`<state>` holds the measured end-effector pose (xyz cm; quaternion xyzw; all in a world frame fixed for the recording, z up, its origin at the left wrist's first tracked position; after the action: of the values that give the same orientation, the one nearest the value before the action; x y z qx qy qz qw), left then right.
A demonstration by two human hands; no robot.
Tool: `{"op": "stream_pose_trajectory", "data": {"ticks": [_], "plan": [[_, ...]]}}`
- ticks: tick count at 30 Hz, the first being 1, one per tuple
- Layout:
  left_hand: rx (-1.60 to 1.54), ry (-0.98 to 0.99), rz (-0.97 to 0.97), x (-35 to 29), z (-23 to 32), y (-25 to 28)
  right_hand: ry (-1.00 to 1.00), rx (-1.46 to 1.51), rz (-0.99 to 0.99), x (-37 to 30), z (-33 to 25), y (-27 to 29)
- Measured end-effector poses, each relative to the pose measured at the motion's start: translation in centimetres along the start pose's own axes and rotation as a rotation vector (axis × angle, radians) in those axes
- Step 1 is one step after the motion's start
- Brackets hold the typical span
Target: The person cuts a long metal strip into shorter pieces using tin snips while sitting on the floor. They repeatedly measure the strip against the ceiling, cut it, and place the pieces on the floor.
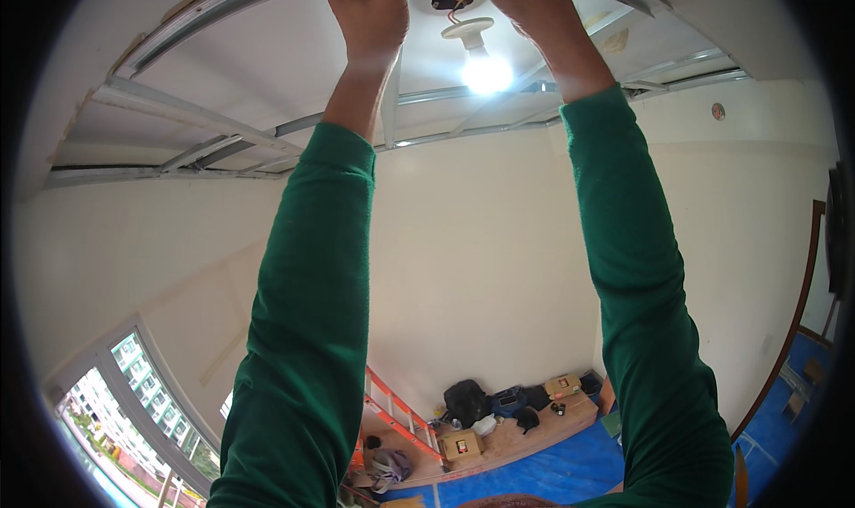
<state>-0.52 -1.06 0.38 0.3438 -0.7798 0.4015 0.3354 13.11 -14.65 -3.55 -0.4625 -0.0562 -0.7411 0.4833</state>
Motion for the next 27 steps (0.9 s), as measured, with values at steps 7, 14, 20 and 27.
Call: {"op": "stream_pose_trajectory", "data": {"ticks": [7, 14, 20, 27], "plan": [[-0.002, 0.005, -0.006, 0.1, -0.1, 0.1, -0.121, 0.149, 0.090, -0.3, 1.5, -1.1], [0.039, 0.025, -0.073, 0.3, 0.0, 0.4, -0.102, 0.107, 0.075, -0.5, -1.6, -0.1], [0.025, -0.001, -0.040, 0.3, -0.3, 0.5, -0.290, 0.149, -0.031, -0.6, -2.1, 1.1], [-0.136, 0.099, 0.066, -1.3, 0.1, 0.7, -0.457, 0.648, 0.178, -5.0, -0.7, 4.6]]}}
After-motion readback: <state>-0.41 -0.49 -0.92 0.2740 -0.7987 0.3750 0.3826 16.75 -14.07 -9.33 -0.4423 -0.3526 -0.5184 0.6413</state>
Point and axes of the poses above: each hand's wrist, its own x-axis towards the middle knuckle, its own y-axis out of the back of the hand, z = x × y, the point moved 1 cm from there along x, towards the middle knuckle, and after that the axes turned 14 degrees about z, right-handed, at the moved point
